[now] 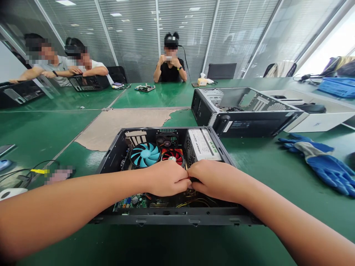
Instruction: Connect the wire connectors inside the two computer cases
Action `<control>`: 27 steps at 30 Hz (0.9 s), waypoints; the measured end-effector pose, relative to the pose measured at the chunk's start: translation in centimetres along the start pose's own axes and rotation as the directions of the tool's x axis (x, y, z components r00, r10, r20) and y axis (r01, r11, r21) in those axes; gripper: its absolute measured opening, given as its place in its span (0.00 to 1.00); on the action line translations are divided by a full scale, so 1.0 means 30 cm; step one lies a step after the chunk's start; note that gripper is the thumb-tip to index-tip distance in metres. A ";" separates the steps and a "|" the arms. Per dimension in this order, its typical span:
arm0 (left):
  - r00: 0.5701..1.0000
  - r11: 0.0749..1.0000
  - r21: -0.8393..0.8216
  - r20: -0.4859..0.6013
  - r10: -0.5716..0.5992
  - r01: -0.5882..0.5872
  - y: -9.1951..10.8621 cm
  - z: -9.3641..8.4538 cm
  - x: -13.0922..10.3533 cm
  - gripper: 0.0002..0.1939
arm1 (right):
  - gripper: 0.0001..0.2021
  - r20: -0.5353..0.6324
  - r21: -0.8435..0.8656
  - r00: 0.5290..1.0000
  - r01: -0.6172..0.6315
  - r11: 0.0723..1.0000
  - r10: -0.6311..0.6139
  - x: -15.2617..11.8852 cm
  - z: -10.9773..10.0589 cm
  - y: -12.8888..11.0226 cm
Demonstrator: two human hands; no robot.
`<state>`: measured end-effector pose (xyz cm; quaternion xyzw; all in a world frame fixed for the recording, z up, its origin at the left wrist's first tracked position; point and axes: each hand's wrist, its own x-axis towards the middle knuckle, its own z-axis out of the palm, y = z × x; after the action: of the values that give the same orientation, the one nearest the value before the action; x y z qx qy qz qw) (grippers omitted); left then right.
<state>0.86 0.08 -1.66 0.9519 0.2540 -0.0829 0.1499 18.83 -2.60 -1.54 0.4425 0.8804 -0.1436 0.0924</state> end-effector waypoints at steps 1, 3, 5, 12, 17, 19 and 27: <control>1.000 1.000 -0.010 -0.003 0.002 -0.002 -0.003 0.002 0.003 0.22 | 0.08 -0.002 -0.005 1.000 -0.002 1.000 0.002 0.001 0.000 -0.001; 1.000 1.000 -0.027 -0.002 0.003 -0.003 -0.006 0.007 0.007 0.22 | 0.08 -0.006 -0.009 1.000 0.000 1.000 0.000 0.002 0.000 -0.001; 1.000 0.999 -0.039 -0.005 0.005 -0.005 -0.008 0.010 0.009 0.21 | 0.08 -0.012 -0.009 1.000 0.008 1.000 -0.008 0.003 0.000 0.000; 1.000 0.996 -0.087 0.026 -0.017 0.020 -0.003 -0.004 0.006 0.20 | 0.07 -0.048 -0.046 0.999 0.000 0.999 -0.002 0.000 0.013 0.001; 0.998 0.989 -0.141 0.059 -0.038 0.046 -0.004 -0.012 0.007 0.20 | 0.07 -0.067 -0.053 0.998 0.000 0.999 -0.004 0.000 0.018 0.003; 0.997 0.984 -0.168 0.063 -0.044 0.054 -0.007 -0.013 0.008 0.20 | 0.07 -0.065 -0.052 0.998 -0.013 0.999 0.009 0.001 0.015 0.000; 0.990 0.950 -0.289 0.108 -0.087 0.115 -0.011 -0.018 0.008 0.17 | 0.07 -0.064 -0.067 0.998 -0.020 0.998 0.016 0.004 0.011 -0.003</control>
<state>0.95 0.64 -1.28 0.8997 0.3048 -0.0965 0.2972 18.70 -2.68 -1.88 0.4513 0.8832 -0.0988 0.0805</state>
